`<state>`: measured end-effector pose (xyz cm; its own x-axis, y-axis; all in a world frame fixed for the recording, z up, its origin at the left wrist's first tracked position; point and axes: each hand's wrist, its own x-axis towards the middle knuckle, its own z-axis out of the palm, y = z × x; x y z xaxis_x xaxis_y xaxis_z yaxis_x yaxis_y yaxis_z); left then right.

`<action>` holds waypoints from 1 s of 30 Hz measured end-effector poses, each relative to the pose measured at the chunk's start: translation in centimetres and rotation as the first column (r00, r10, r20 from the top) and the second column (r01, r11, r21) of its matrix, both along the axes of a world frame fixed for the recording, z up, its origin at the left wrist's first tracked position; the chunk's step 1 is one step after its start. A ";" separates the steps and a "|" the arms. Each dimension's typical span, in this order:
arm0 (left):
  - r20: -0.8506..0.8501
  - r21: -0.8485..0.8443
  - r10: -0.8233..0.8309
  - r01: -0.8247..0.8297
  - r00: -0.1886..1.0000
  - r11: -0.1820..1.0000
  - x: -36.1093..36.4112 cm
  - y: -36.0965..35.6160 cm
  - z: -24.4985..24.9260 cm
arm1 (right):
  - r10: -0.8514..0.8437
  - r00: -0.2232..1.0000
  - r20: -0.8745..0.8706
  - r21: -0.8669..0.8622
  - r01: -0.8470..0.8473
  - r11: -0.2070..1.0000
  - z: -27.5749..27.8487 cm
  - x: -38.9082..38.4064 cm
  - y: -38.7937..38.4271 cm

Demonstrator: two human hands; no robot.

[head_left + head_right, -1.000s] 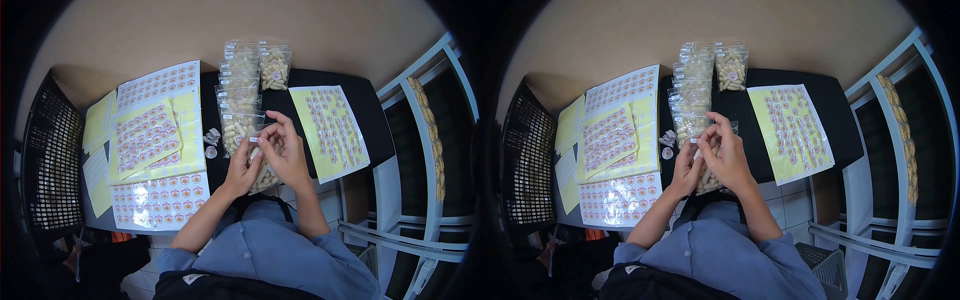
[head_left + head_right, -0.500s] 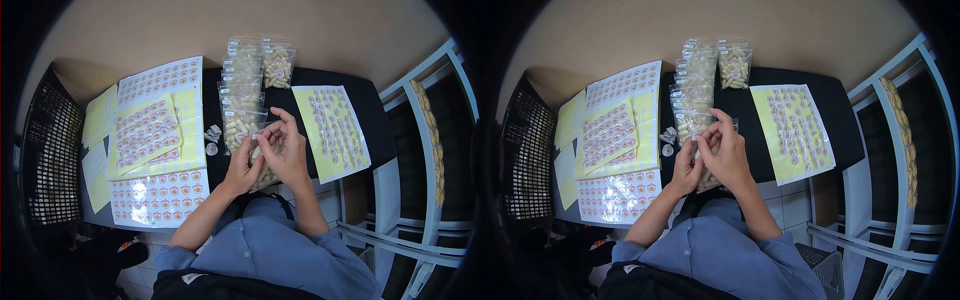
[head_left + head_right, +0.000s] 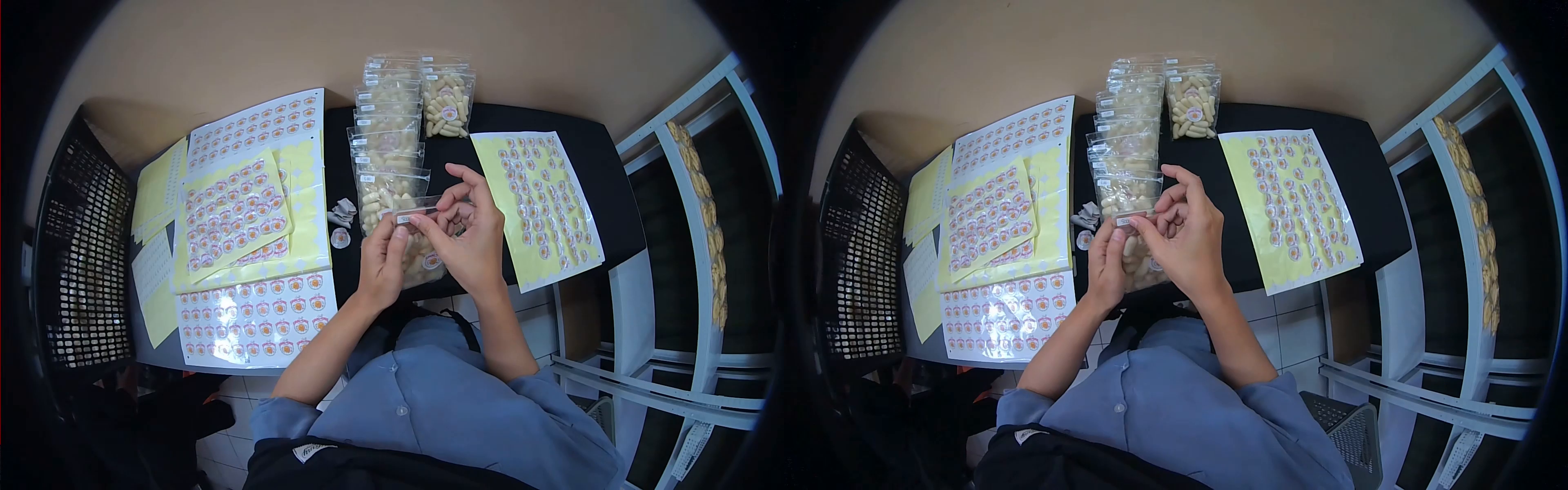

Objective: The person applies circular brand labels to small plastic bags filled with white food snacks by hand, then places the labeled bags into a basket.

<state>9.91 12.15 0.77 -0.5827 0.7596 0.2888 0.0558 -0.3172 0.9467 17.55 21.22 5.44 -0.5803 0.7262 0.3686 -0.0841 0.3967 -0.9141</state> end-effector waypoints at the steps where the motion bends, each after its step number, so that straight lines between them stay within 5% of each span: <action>1: 0.034 -0.006 0.017 -0.017 0.999 1.000 -0.1 0.1 0.1 | 0.003 1.000 0.007 0.000 -0.003 1.000 0.1 0.0 -0.1; 5: 0.040 -0.099 0.043 -0.039 0.998 0.994 -0.7 0.2 -0.5 | 0.018 0.999 0.039 -0.009 -0.018 1.000 0.2 0.0 -0.1; 10: 0.346 0.006 0.013 -0.016 0.938 1.000 -1.0 0.5 0.7 | -0.108 0.941 -0.319 -0.060 0.093 0.994 -1.5 1.4 1.1; 13: 0.432 0.047 0.035 -0.062 0.901 0.997 -1.1 0.6 0.7 | -0.044 0.979 -0.198 -0.166 0.010 0.986 -3.0 2.6 2.4; 19: 0.494 0.031 0.037 -0.060 0.869 0.998 -1.5 0.6 0.5 | 0.353 0.935 0.031 -0.351 -0.320 0.880 -5.0 3.9 1.4; 25: 0.406 0.024 0.101 -0.121 0.908 0.992 -1.9 0.5 -0.9 | 0.477 0.876 0.073 -0.460 -0.394 0.795 -5.2 4.0 1.3; 29: 0.353 -0.011 -0.044 0.051 0.935 0.999 -1.8 0.4 -0.8 | 0.498 0.865 0.069 -0.445 -0.420 0.791 -6.0 4.8 3.0; 30: 0.335 0.031 -0.076 0.070 0.939 0.997 -1.5 0.6 -0.3 | 0.452 0.891 -0.050 -0.459 -0.422 0.782 -5.9 5.0 3.7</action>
<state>8.44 12.71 0.47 -0.5915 0.8000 0.1008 -0.2878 -0.3263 0.9004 22.55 24.89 -0.48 -0.8855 0.4640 0.0225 -0.0885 -0.1210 -0.9887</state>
